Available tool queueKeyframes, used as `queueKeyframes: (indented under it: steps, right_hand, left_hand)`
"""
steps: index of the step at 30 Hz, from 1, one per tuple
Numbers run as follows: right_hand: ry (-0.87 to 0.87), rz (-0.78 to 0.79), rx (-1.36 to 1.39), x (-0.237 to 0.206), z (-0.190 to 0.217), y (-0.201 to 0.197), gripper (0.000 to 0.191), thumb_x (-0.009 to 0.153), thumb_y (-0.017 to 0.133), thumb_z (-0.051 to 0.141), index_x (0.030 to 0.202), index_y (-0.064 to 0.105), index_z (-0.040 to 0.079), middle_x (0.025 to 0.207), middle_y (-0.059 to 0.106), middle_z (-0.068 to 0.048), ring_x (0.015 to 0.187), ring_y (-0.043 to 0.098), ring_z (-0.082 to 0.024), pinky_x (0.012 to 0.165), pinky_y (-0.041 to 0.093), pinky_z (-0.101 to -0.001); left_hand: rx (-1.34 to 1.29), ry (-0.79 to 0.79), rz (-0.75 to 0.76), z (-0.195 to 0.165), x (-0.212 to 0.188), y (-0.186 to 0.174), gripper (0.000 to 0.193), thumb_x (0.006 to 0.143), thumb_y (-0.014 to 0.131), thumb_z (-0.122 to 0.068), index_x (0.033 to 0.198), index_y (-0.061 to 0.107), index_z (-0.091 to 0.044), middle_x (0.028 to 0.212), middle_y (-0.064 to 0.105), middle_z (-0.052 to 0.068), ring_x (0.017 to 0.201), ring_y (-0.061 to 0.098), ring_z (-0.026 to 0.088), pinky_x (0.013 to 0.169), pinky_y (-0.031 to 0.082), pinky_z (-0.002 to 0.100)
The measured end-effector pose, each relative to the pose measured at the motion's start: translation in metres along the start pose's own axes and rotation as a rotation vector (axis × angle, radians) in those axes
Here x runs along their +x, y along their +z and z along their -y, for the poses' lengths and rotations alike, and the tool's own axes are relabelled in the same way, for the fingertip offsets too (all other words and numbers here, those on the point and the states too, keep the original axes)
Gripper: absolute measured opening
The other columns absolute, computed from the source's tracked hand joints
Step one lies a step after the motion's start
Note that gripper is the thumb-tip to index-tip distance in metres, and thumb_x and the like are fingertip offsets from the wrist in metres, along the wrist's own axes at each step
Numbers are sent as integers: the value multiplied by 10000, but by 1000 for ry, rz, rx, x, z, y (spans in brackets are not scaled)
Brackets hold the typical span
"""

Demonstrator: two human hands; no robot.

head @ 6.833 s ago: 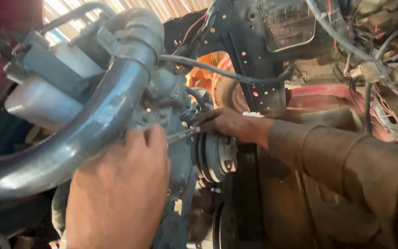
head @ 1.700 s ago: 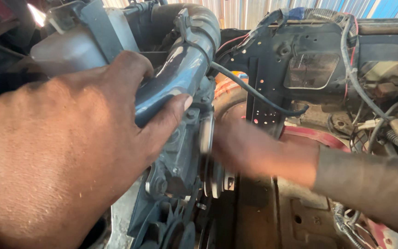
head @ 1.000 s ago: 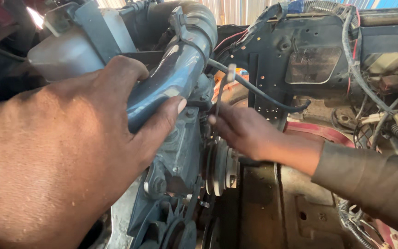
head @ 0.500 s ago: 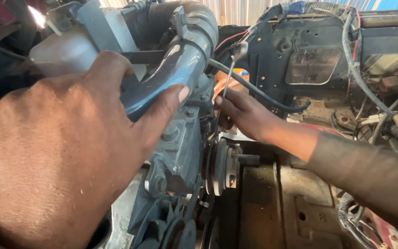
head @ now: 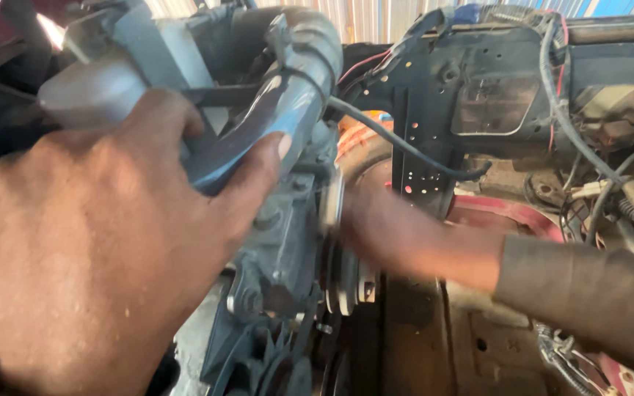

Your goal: The person uses a wrench to tighten bolts on a car engine component, likely the alternator or a bracket, while holding a hose with the other hand. The hands repeatedly adjust the wrench and reposition the hose throughout the clip.

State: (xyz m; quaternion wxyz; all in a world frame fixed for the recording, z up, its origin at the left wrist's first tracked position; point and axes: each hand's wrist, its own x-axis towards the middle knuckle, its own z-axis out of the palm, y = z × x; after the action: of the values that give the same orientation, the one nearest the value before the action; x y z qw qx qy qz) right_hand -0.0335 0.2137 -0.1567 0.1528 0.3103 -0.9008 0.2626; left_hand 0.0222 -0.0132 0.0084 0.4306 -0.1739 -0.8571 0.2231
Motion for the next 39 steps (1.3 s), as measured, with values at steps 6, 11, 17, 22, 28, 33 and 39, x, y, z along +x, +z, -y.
queueKeyframes:
  steps: [6,11,17,22,28,33,39]
  right_hand:
    - [-393,8,-203,-37,14,24,255,871,692,191,1038,581,33,965,603,-131,919,621,-347,785,516,-465]
    - [-307,-125,-118,-36,10,15,246,798,674,196,962,555,56,896,608,-153,858,619,-370,754,510,-469]
    - [135,-136,99,-11,1,0,251,1074,562,272,1037,558,24,769,602,-200,760,607,-389,667,462,-477]
    - [437,-119,545,10,-19,5,341,1047,490,316,1256,588,65,725,587,-103,657,576,-196,619,498,-399]
    - [300,-210,635,16,-28,11,380,1080,477,314,1318,598,44,832,644,-39,757,583,-106,698,540,-332]
    - [404,-165,674,17,-22,8,392,1054,470,309,1346,561,63,856,654,-78,750,647,-167,704,565,-366]
    - [181,-218,358,5,-2,6,290,1063,479,253,1251,520,35,928,664,-181,873,680,-367,743,514,-444]
  left_hand:
    - [-28,-99,110,-7,5,-6,552,916,617,-716,929,755,-182,498,635,14,444,662,191,434,509,317]
    - [-59,-96,20,-5,2,-10,542,882,658,-716,877,760,-185,492,624,5,411,634,210,415,493,343]
    - [-49,-98,47,-5,1,-7,558,870,646,-739,862,758,-192,480,610,1,399,621,200,405,480,333]
    - [-53,-126,210,-4,3,-6,612,890,605,-749,951,754,-159,464,610,-7,375,618,156,391,479,307]
    - [-177,-131,91,-4,3,-5,562,858,678,-694,881,762,-139,505,638,7,407,625,196,386,470,339]
    - [-119,-118,129,-3,3,-3,602,866,642,-743,915,764,-156,505,642,1,400,624,174,391,478,321]
    - [-156,-100,67,-2,2,-3,586,864,671,-712,894,771,-136,507,641,11,382,603,183,367,458,330]
